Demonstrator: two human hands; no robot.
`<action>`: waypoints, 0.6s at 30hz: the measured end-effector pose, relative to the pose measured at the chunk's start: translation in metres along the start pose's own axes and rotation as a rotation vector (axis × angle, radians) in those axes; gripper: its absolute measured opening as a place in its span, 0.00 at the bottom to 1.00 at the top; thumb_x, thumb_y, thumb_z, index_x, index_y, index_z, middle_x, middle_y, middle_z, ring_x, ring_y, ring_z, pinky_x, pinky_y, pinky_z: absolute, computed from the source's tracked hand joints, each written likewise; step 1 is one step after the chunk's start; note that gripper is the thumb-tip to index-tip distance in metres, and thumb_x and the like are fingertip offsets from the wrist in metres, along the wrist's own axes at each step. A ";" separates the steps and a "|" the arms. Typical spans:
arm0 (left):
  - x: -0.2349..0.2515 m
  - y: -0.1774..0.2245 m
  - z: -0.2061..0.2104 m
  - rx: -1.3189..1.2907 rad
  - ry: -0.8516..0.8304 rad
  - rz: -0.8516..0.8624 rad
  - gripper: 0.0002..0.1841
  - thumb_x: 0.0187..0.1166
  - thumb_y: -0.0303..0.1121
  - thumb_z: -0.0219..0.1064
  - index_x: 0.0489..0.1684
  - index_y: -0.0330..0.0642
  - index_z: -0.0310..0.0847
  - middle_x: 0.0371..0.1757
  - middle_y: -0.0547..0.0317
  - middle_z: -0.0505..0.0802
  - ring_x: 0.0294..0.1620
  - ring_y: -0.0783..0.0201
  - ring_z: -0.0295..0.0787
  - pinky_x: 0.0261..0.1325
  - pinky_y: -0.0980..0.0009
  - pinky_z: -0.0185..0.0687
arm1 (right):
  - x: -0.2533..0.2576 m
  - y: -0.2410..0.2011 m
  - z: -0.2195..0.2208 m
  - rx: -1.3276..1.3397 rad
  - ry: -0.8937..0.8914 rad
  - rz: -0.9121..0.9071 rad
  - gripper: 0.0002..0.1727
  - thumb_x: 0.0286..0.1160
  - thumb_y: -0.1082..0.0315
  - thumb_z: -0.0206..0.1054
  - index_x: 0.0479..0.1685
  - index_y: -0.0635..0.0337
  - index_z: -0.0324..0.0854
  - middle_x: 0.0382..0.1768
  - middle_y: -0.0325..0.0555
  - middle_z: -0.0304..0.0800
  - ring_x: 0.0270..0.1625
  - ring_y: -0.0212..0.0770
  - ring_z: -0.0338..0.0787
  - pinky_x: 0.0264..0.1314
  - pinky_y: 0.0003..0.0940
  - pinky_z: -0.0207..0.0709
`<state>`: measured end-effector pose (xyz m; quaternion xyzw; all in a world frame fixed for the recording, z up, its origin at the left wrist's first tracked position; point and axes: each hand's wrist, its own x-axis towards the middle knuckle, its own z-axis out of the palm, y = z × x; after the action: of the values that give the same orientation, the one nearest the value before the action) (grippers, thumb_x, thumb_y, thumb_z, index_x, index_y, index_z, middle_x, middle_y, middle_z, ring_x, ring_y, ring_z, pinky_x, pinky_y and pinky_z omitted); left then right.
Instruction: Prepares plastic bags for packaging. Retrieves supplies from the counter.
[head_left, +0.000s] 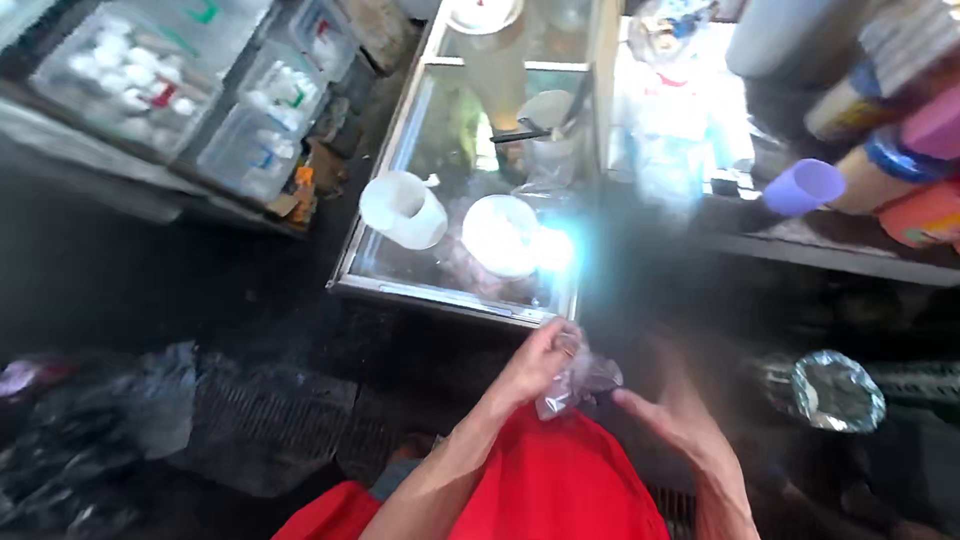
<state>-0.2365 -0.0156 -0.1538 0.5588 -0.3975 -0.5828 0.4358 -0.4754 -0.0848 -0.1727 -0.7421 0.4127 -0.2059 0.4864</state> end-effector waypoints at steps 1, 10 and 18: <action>-0.005 0.005 0.000 0.070 -0.052 0.013 0.20 0.81 0.36 0.64 0.66 0.34 0.75 0.42 0.58 0.90 0.39 0.70 0.87 0.46 0.68 0.87 | 0.006 -0.010 0.013 -0.015 -0.095 -0.057 0.54 0.59 0.33 0.77 0.84 0.61 0.69 0.72 0.58 0.81 0.70 0.47 0.84 0.66 0.45 0.84; -0.092 -0.043 -0.147 0.792 0.437 -0.172 0.16 0.72 0.31 0.74 0.56 0.35 0.85 0.52 0.42 0.90 0.55 0.45 0.88 0.63 0.46 0.83 | 0.074 -0.039 0.084 0.282 -0.404 0.116 0.12 0.82 0.65 0.59 0.43 0.60 0.87 0.26 0.36 0.88 0.28 0.29 0.87 0.33 0.29 0.84; -0.134 -0.031 -0.187 0.138 0.603 0.048 0.15 0.77 0.47 0.71 0.40 0.42 0.85 0.26 0.74 0.87 0.25 0.82 0.81 0.30 0.82 0.80 | 0.196 -0.134 0.094 -0.214 -0.254 -0.124 0.24 0.82 0.55 0.63 0.68 0.63 0.81 0.55 0.50 0.90 0.51 0.39 0.91 0.50 0.39 0.87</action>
<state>-0.0530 0.1263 -0.1538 0.7254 -0.3021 -0.3520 0.5086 -0.2410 -0.1668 -0.1137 -0.8336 0.3210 -0.0949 0.4394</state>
